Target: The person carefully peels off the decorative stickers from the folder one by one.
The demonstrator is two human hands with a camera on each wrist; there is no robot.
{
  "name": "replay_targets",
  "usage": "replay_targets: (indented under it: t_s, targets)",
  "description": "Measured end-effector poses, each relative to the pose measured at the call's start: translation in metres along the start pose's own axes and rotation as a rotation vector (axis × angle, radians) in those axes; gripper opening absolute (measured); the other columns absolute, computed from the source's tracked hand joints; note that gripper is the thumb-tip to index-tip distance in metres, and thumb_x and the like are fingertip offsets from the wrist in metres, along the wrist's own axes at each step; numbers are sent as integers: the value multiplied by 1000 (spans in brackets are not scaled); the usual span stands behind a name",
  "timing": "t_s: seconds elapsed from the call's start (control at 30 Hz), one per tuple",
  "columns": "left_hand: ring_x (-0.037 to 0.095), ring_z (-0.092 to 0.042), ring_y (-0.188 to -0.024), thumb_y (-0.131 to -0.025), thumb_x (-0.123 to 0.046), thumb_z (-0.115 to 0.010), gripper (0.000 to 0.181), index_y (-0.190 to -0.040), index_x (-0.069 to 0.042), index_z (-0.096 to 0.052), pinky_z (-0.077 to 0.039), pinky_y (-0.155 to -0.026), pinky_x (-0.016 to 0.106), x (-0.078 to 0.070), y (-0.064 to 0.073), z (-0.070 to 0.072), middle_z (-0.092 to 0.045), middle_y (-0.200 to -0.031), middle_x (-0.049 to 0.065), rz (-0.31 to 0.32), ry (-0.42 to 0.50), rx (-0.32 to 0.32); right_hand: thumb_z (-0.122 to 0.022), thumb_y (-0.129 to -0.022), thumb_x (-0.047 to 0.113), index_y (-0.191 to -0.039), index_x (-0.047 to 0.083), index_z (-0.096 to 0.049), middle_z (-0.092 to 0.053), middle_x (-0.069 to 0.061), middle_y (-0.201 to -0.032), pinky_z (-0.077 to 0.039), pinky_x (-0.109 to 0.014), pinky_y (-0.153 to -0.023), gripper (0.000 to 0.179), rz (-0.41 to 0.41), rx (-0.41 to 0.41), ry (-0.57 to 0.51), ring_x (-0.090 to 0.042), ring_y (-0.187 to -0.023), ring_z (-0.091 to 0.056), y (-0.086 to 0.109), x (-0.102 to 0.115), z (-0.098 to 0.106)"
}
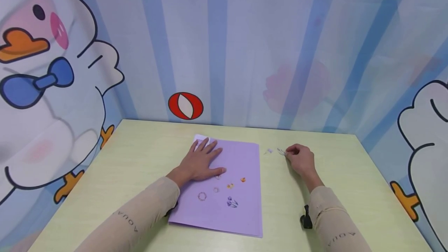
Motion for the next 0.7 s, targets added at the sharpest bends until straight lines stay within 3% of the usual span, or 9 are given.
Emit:
replay_targets:
  t_s: [0.7]
  targets:
    - [33,-3,-164,-95,-85,-37,92,-169,-31,-31,2,-129,58,0,0,-1,-18,-177,1,4,-1,1,-61,-106,14,-120,-3,-73,-68,-18,-110,-47,-36,-79,25,-3,11,-24,-30,-99,-60,1,-1,1]
Point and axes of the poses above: each hand's wrist, its own y-axis away from the middle knuckle, its own z-axis out of the back of the hand, x = y × z, the point moved 9 cm from there along -y, towards the middle knuckle
